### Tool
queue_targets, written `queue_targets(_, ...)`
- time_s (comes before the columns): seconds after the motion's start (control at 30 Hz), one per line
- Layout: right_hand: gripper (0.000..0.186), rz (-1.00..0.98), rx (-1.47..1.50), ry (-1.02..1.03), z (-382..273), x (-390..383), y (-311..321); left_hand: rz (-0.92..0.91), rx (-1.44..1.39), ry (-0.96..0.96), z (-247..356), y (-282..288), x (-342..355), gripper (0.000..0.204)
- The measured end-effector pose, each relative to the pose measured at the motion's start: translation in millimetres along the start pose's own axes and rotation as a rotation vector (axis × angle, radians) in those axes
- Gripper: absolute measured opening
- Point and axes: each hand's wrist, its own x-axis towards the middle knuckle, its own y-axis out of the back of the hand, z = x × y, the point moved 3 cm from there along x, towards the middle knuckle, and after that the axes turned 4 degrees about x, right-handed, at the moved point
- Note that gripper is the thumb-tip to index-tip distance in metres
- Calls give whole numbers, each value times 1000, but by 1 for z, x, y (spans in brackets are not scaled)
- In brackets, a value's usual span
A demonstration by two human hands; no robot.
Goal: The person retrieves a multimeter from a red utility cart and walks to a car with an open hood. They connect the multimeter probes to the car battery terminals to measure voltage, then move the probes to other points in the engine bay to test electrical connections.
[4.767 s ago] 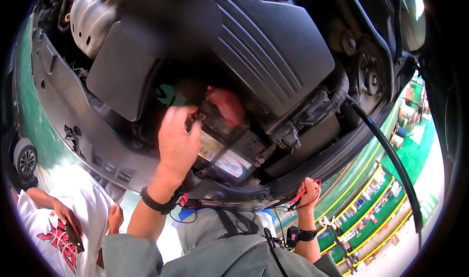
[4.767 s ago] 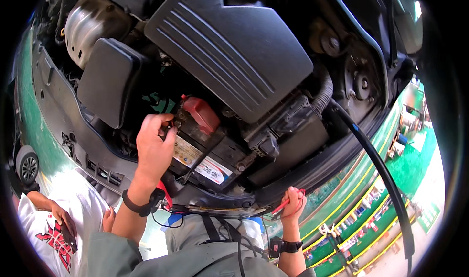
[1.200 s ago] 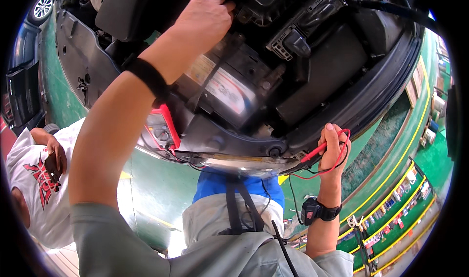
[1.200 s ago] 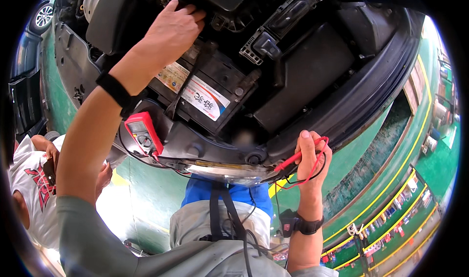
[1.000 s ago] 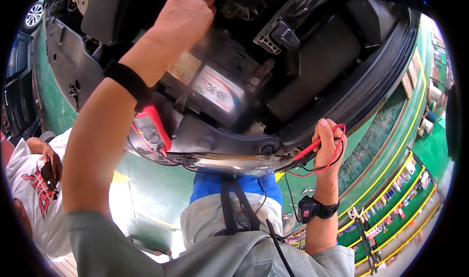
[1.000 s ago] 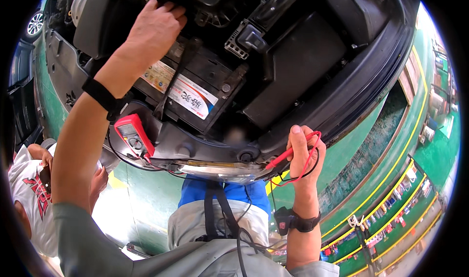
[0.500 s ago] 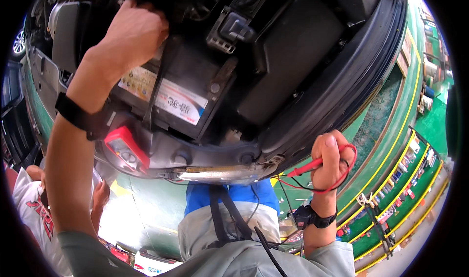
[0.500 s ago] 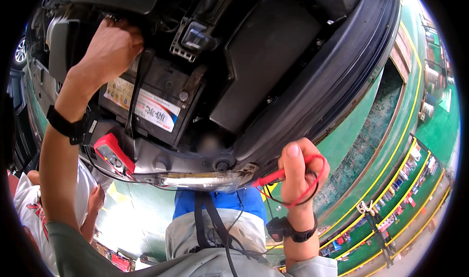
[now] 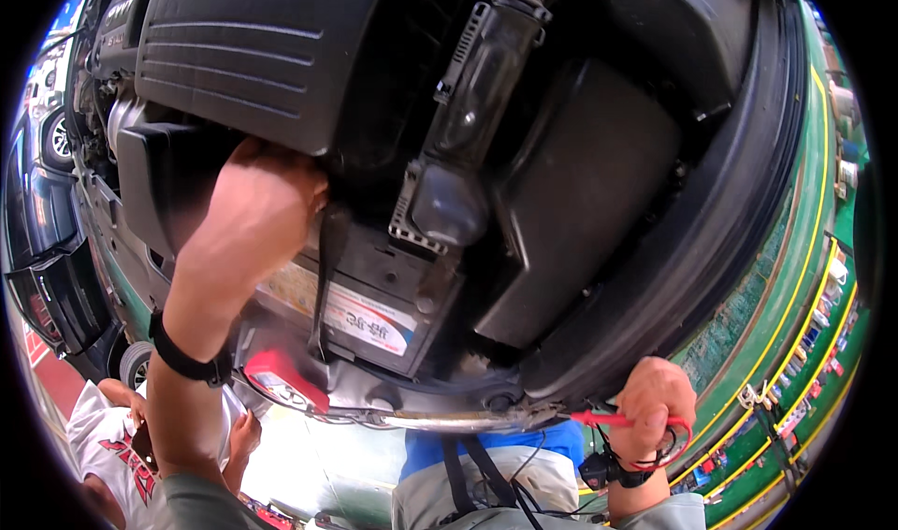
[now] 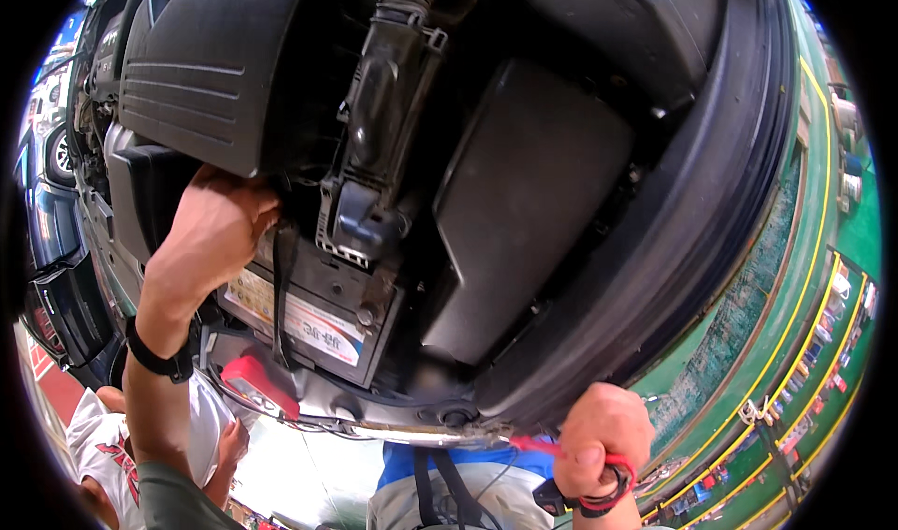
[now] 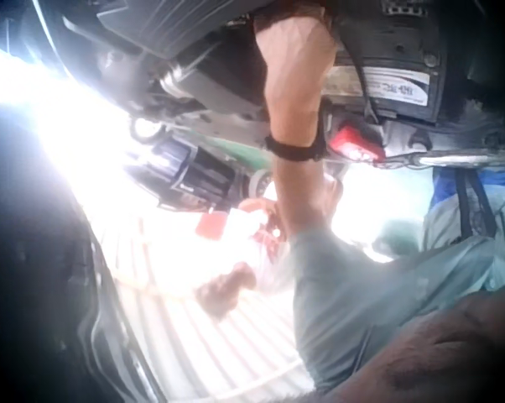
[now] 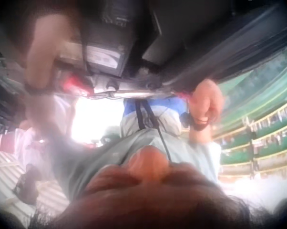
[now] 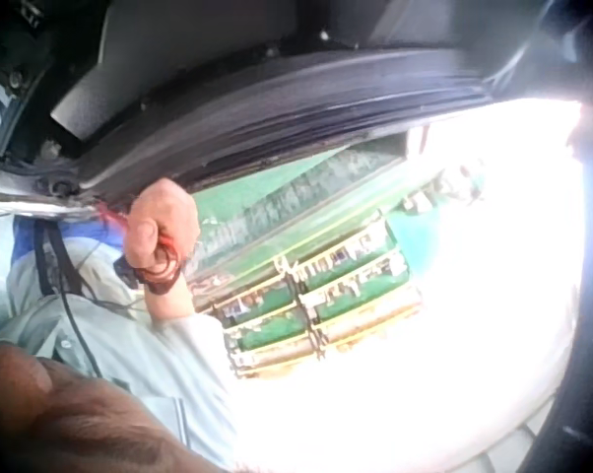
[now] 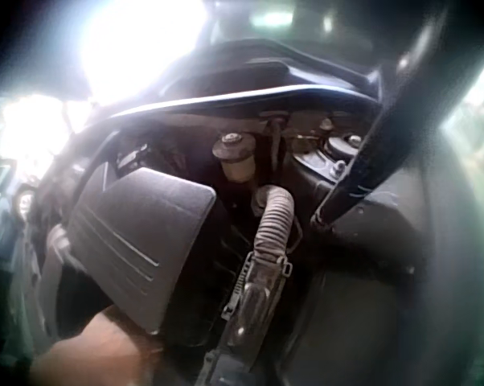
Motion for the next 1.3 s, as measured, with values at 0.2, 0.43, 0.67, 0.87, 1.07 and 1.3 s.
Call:
queue_targets(0.2, 50, 86, 151, -91, -2, 0, 0, 138, -13, 58, 2, -3, 1, 6)
queue_targets(0.43, 47, 121, 94, -117, -4, 2, -5, 223, -50, 91, 0, -13, -5, 17)
queue_targets(0.67, 46, 123, 55, -114, -3, -1, -7, 283, 3, 76, -2, -24, -7, 27)
queue_targets(0.87, 45, 97, 95, -45, 1, 3, -7, 279, -79, 53, 2, -7, -10, 8)
queue_targets(1.07, 49, 74, 60, -153, -7, 6, -3, 155, -268, -25, 45, 15, -18, 21)
queue_targets(1.3, 43, 33, 72, -63, -4, 7, -8, -34, -369, -146, 89, 4, -6, 29)
